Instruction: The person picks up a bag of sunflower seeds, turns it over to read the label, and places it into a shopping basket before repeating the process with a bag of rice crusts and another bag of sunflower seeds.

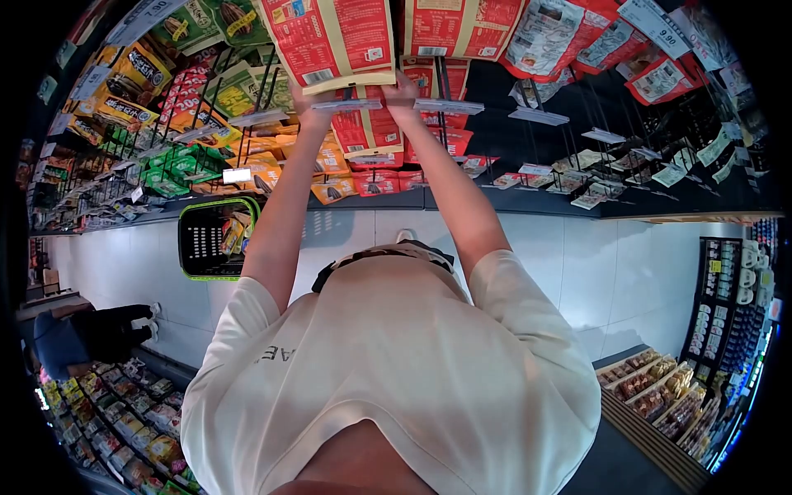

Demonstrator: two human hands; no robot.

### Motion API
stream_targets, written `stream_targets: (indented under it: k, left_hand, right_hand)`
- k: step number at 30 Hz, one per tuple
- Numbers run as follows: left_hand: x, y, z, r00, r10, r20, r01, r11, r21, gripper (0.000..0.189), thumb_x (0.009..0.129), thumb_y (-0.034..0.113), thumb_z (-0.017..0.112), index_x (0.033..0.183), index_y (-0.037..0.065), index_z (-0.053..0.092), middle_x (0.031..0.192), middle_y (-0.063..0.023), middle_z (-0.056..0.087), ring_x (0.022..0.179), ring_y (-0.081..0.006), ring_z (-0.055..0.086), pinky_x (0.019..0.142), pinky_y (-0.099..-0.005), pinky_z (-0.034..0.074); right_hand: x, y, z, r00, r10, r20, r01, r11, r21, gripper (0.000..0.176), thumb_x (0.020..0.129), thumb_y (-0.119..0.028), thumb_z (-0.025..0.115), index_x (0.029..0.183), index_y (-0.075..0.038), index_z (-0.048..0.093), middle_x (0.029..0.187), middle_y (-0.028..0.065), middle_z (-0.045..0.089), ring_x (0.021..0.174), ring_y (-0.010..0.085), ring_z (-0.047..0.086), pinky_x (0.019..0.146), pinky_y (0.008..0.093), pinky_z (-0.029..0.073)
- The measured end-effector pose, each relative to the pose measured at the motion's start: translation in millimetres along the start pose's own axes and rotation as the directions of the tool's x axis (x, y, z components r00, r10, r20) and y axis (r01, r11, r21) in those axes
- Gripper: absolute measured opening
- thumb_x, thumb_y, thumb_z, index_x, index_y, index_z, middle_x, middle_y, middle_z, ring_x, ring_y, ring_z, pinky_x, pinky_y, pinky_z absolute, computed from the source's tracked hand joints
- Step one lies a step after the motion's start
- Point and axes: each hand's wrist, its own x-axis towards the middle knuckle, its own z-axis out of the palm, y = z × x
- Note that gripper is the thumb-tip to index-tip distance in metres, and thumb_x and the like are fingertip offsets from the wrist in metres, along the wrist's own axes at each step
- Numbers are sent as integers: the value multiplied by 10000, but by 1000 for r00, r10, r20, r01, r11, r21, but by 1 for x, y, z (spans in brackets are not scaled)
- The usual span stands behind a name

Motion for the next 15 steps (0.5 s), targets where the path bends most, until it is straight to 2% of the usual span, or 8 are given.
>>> stream_targets:
  k: [2, 7, 9, 10, 11, 13, 14, 15]
  left_hand:
    - [2, -2, 0, 986, -158, 56, 152, 984, 89, 363, 725, 156, 645, 1034, 43, 493, 986, -138, 548, 940, -332, 494, 818, -392, 416]
    - [1, 4, -7, 975, -179, 134, 172, 983, 67, 335, 749, 132, 618, 1052, 56, 499, 972, -132, 587, 892, -304, 560, 771, -364, 449]
    - [1, 10, -8, 961, -237, 139, 237, 971, 20, 300, 753, 103, 611, 1030, 52, 510, 965, -125, 589, 874, -293, 565, 755, -355, 457]
    - [6, -43, 14, 974, -197, 115, 222, 933, -282, 270, 758, 85, 605, 1010, 40, 516, 956, -122, 591, 858, -293, 571, 744, -359, 460]
    - [5, -41, 13, 973, -199, 115, 224, 933, -281, 270, 758, 85, 605, 1010, 40, 516, 956, -122, 591, 858, -293, 571, 744, -359, 460]
    - [3, -35, 12, 966, -209, 154, 215, 976, -25, 276, 757, 89, 604, 1010, 38, 507, 932, -122, 595, 863, -309, 569, 746, -366, 457]
    - [2, -34, 12, 966, -212, 151, 217, 976, -23, 276, 757, 89, 604, 1010, 38, 507, 932, -122, 595, 863, -309, 569, 746, -366, 457]
    - [1, -35, 10, 975, -164, 149, 174, 983, -53, 278, 759, 76, 591, 1019, 37, 501, 955, -128, 580, 876, -321, 559, 749, -367, 456]
  right_hand:
    - [2, -6, 2, 999, 36, -15, -35, 999, 21, 261, 795, -126, 626, 1037, -33, 597, 991, 75, 632, 913, 137, 575, 789, 254, 433]
    - [0, -13, -1, 996, 89, -19, -87, 993, 80, 250, 789, -86, 622, 1031, -29, 600, 990, 57, 632, 899, 129, 574, 788, 245, 433]
    - [2, -15, -2, 999, 33, 6, -34, 996, 87, 240, 788, -79, 618, 1019, -19, 598, 973, 44, 631, 888, 118, 567, 788, 244, 433]
    - [2, -16, -2, 1000, 17, 10, -17, 997, 70, 231, 788, -65, 609, 1011, -3, 592, 982, 42, 622, 901, 102, 550, 793, 245, 432]
    - [2, -13, -3, 1000, 19, 11, -19, 997, 71, 231, 788, -65, 609, 1011, -3, 592, 982, 42, 622, 901, 102, 550, 793, 245, 432]
    - [1, -4, -5, 998, 50, 36, -50, 999, -2, 234, 792, -79, 606, 1005, 9, 571, 962, 85, 618, 895, 162, 570, 786, 275, 436]
    - [2, 1, -7, 998, 52, 40, -52, 999, -1, 234, 792, -79, 606, 1005, 9, 571, 962, 85, 618, 895, 162, 570, 786, 275, 436]
    - [2, 5, -9, 998, -30, 53, 39, 984, -172, 244, 792, -84, 600, 1009, 17, 552, 945, 116, 607, 886, 215, 572, 780, 302, 438]
